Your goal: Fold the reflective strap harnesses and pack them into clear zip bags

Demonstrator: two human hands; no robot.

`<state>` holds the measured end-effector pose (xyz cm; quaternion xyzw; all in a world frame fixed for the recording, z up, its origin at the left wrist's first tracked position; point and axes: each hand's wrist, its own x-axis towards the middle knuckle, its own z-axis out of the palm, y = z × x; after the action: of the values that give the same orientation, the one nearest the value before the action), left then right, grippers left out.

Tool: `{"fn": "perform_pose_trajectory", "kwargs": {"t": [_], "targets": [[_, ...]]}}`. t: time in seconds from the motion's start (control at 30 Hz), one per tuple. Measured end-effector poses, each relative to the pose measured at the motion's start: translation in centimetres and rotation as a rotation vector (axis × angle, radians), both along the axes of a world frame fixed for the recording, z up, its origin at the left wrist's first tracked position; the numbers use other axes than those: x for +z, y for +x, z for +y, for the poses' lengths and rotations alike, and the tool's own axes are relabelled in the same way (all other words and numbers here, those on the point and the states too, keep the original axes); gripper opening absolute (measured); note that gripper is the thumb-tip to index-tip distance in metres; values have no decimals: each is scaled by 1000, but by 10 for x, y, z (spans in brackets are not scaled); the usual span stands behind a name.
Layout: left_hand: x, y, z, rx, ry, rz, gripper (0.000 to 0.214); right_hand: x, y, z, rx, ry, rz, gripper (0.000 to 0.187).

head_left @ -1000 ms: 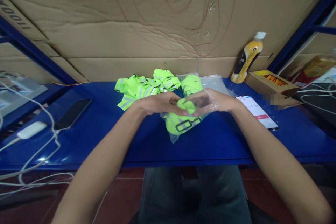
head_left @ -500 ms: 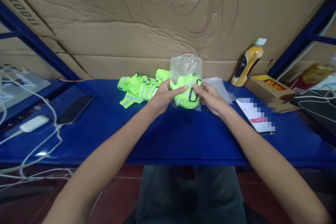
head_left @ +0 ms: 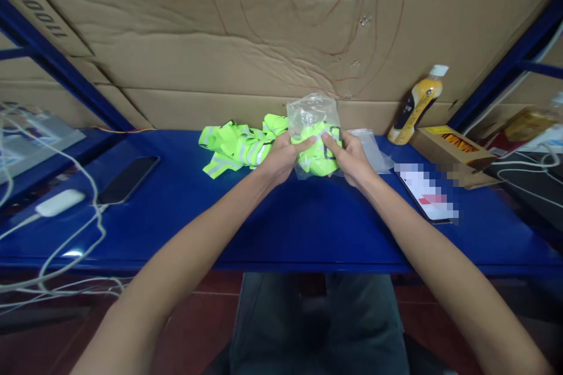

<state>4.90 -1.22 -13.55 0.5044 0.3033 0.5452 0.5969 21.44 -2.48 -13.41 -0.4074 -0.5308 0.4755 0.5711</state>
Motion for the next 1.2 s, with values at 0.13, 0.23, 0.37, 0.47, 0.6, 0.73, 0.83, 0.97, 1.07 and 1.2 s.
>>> {"fn": "perform_pose_trajectory", "kwargs": {"t": [0.13, 0.23, 0.37, 0.47, 0.6, 0.73, 0.83, 0.97, 1.07, 1.2], "targets": [[22, -6, 41, 277, 155, 213, 61, 14, 1, 31, -181, -146, 72, 60], [27, -9, 76, 542, 507, 476, 48, 17, 4, 54, -382, -149, -182, 48], [4, 10, 95, 440, 740, 926, 53, 12, 6, 64, -579, 1, -896, 40], [-18, 28, 96, 282, 769, 1129, 61, 5, 11, 66, -537, 79, -1172, 49], [-34, 37, 96, 166, 712, 1206, 68, -8, 16, 76, -364, 129, -1262, 51], [-38, 35, 95, 171, 720, 1270, 72, -16, 15, 81, -324, 108, -1292, 55], [-37, 38, 90, 214, 723, 1331, 69, -16, 16, 78, -302, 102, -1312, 58], [-35, 44, 86, 220, 723, 1362, 66, -16, 21, 72, -307, 86, -1323, 62], [-35, 44, 86, 219, 733, 1356, 66, -21, 21, 71, -337, 81, -1282, 62], [-37, 42, 85, 219, 749, 1365, 66, -27, 20, 72, -375, 112, -1231, 62]]}}
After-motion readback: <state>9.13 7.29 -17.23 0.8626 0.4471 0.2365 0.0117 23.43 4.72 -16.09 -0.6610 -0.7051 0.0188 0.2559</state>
